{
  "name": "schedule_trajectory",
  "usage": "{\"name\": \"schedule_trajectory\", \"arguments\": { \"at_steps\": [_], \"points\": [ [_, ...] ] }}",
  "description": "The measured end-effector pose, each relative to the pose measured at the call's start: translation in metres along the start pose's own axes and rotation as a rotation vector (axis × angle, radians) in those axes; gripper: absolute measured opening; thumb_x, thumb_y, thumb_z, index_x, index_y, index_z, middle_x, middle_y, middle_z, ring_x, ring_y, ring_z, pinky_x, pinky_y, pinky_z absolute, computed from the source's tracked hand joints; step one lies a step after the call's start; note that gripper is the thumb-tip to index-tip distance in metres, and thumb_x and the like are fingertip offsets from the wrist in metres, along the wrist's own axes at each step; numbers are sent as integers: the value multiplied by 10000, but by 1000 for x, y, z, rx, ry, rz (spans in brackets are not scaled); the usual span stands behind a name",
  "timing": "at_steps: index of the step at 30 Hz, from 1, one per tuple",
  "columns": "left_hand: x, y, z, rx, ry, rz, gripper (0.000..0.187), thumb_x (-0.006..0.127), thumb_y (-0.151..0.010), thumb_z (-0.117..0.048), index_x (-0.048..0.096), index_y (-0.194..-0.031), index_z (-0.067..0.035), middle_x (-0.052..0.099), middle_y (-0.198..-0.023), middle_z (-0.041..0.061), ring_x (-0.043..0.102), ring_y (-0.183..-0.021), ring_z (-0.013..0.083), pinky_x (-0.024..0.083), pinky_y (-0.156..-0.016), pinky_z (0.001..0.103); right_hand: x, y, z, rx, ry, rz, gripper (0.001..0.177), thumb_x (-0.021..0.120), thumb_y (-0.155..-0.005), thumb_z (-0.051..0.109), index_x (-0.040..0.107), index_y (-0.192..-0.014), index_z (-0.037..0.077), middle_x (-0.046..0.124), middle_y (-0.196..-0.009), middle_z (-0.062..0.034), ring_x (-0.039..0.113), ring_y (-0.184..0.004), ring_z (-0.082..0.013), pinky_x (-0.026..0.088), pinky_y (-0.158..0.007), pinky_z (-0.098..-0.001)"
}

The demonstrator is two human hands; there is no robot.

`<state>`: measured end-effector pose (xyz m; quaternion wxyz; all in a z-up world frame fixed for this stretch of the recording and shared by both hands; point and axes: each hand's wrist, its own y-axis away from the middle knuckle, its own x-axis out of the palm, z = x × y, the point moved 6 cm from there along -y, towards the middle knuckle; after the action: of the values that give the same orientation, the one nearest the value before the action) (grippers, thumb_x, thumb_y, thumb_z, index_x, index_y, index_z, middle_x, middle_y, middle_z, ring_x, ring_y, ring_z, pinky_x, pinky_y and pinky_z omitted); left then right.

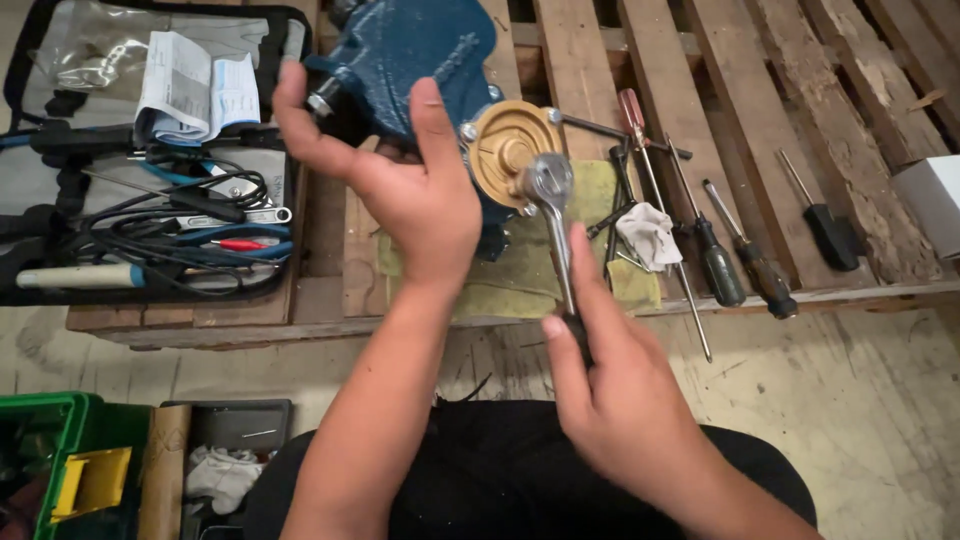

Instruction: Disassembling a water pump by removing bolts using a ratchet and socket wrench.

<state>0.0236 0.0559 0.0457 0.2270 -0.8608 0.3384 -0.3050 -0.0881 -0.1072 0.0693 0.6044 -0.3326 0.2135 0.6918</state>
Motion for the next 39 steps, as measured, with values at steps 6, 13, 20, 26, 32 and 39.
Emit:
{"name": "schedule_trajectory", "arguments": {
  "at_steps": [6, 13, 20, 26, 32, 39],
  "points": [
    [7, 3, 0, -84, 80, -6, 671, 698, -1116, -177, 220, -1587, -201, 244, -1680, 69, 410, -1587, 228, 544, -1322, 387, 2, 14, -12, -45, 23, -140, 677, 449, -1006, 198, 204, -1621, 52, 545, -1561, -2, 640, -1176, -107, 456, -974, -272],
    [4, 1, 7, -95, 80, -18, 677, 693, -1122, -192, 207, -1592, -217, 227, -1707, 59, 406, -1609, 220, 622, -1260, 366, 5, 19, -17, -111, -5, -107, 659, 440, -1024, 194, 196, -1617, 39, 474, -1615, -58, 636, -1170, -100, 444, -1012, -268],
    [6, 1, 3, -113, 155, -15, 666, 683, -1112, -175, 207, -1575, -213, 216, -1689, 71, 569, -1448, 243, 656, -1173, 377, 4, 17, -16, 45, -58, -52, 705, 451, -987, 233, 202, -1637, 123, 516, -1183, -19, 415, -961, -164, 393, -752, -285],
    [8, 6, -1, -98, 125, -2, 664, 688, -1110, -175, 215, -1574, -210, 226, -1673, 79, 542, -1467, 250, 648, -1183, 381, 25, 21, -22, -29, -81, -42, 748, 447, -1000, 252, 101, -1634, 60, 519, -1370, -98, 538, -1168, -248, 412, -981, -319],
    [8, 4, 2, -88, 128, -2, 658, 689, -1115, -197, 223, -1580, -206, 242, -1675, 69, 512, -1500, 235, 636, -1210, 369, 25, 15, -12, 107, -429, -26, 689, 403, -1014, 222, 135, -1647, 176, 490, -761, 11, 500, -350, -105, 483, -331, -242],
    [1, -3, 13, -79, 163, -14, 640, 676, -1148, -179, 213, -1585, -253, 193, -1719, 51, 635, -1385, 219, 636, -1179, 366, 17, 10, -24, 53, -7, 8, 737, 404, -998, 335, 81, -1638, 163, 344, -1681, -146, 537, -1375, -387, 456, -969, -379]
  ]
}}
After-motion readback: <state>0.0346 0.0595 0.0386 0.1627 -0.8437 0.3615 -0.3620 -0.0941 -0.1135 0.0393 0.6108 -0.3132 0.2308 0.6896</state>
